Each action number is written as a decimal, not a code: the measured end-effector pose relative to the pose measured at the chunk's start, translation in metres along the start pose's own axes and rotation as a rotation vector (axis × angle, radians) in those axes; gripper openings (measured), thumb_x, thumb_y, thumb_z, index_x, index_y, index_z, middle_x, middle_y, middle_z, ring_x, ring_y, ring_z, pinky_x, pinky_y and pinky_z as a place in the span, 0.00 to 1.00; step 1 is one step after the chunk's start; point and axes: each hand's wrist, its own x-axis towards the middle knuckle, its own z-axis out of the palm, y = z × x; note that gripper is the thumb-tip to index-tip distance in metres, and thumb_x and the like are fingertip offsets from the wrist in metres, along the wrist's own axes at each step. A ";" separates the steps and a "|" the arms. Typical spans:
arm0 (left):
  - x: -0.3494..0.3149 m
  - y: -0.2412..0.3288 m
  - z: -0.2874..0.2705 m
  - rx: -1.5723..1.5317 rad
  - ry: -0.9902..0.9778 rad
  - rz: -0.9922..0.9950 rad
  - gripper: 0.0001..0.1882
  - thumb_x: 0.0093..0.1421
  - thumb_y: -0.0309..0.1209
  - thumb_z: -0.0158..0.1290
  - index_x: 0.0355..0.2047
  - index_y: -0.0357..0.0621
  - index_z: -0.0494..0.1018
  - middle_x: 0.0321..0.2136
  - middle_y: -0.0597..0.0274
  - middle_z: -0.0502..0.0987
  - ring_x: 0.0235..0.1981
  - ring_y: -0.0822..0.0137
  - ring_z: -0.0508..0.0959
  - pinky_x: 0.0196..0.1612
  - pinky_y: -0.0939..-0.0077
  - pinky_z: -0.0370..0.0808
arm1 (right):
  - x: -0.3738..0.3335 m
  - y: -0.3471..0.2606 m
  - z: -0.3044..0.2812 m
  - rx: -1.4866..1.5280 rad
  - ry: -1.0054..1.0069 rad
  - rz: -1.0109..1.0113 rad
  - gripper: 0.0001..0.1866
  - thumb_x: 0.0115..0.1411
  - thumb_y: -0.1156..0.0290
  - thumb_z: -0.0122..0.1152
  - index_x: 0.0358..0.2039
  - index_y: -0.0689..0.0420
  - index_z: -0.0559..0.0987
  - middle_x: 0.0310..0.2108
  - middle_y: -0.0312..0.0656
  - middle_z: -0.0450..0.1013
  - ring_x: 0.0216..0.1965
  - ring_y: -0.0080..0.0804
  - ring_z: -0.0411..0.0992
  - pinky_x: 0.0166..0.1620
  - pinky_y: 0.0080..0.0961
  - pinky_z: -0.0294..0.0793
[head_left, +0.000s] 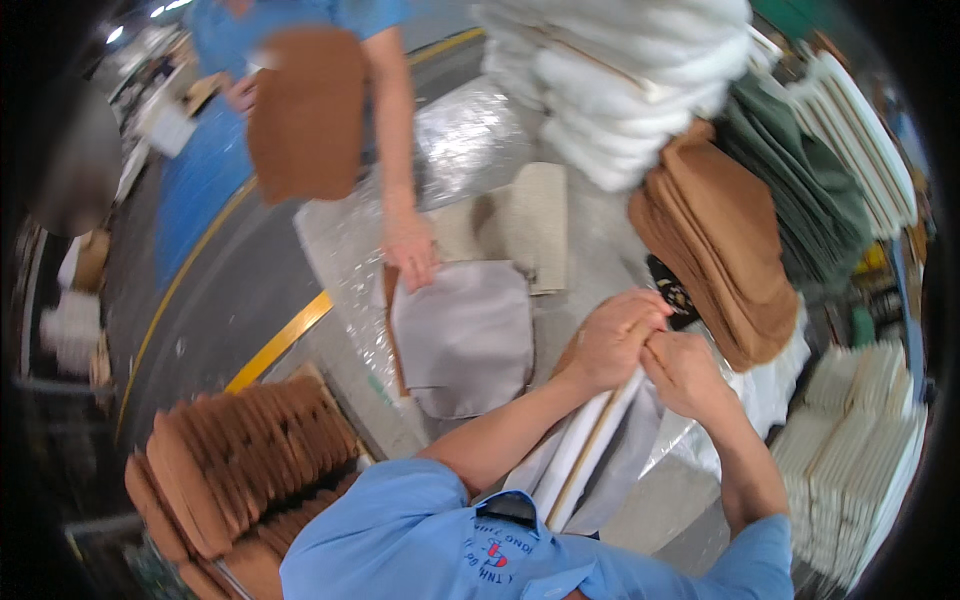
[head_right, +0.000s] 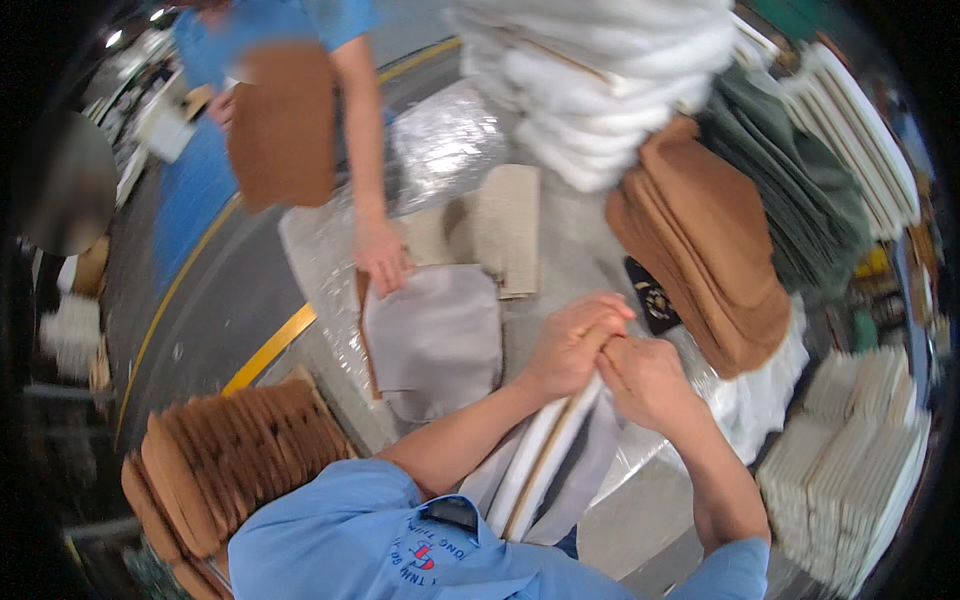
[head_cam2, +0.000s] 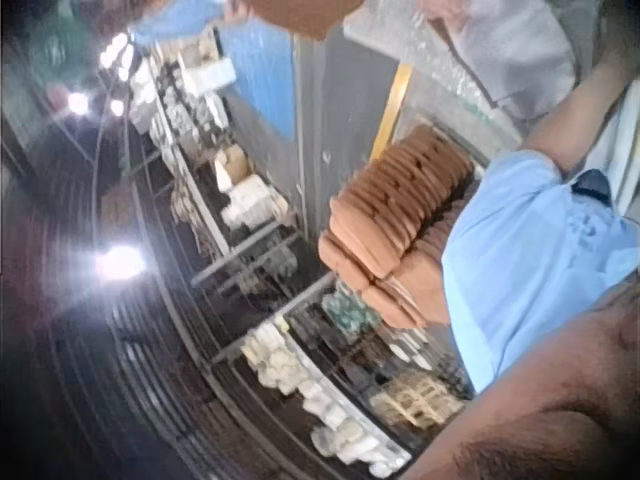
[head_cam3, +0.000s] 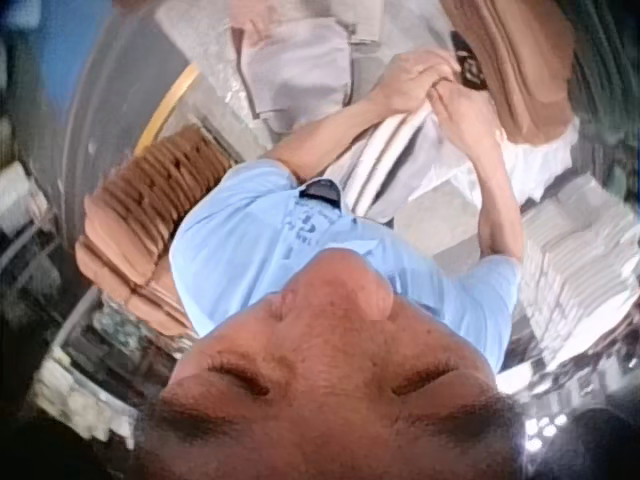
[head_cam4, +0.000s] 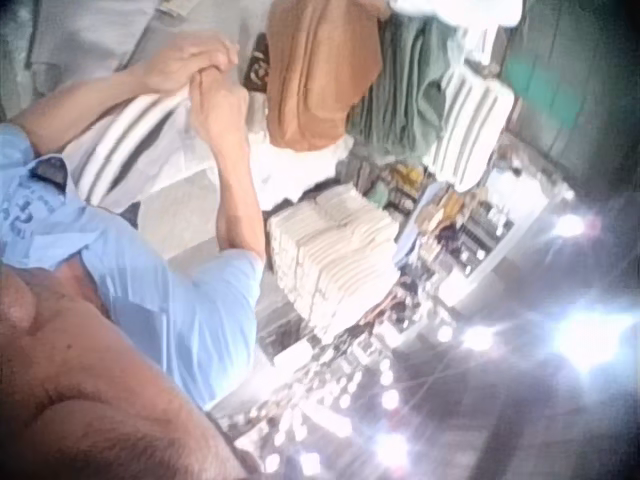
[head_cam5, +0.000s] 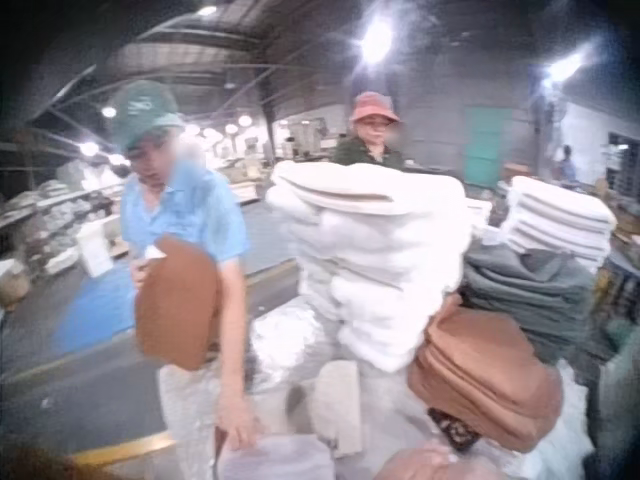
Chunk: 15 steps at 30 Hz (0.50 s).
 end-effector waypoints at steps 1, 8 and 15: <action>0.000 -0.003 0.001 0.015 -0.001 0.075 0.07 0.70 0.25 0.52 0.37 0.37 0.80 0.45 0.55 0.82 0.52 0.57 0.81 0.57 0.65 0.76 | -0.001 0.003 0.005 -0.026 -0.022 0.016 0.10 0.68 0.68 0.57 0.32 0.60 0.76 0.27 0.54 0.76 0.31 0.59 0.77 0.37 0.54 0.74; -0.005 0.009 -0.012 -0.064 -0.009 -0.068 0.10 0.73 0.26 0.52 0.35 0.35 0.80 0.47 0.55 0.82 0.59 0.52 0.79 0.63 0.63 0.73 | 0.000 -0.009 0.020 0.032 0.076 0.022 0.13 0.68 0.64 0.59 0.29 0.58 0.75 0.26 0.53 0.76 0.31 0.56 0.78 0.37 0.55 0.75; -0.007 0.011 -0.019 0.062 0.051 -0.119 0.10 0.73 0.30 0.54 0.37 0.40 0.82 0.49 0.57 0.72 0.50 0.63 0.74 0.58 0.69 0.71 | 0.017 0.078 0.065 1.445 0.584 0.085 0.30 0.79 0.45 0.42 0.30 0.57 0.76 0.25 0.41 0.72 0.32 0.34 0.73 0.39 0.32 0.72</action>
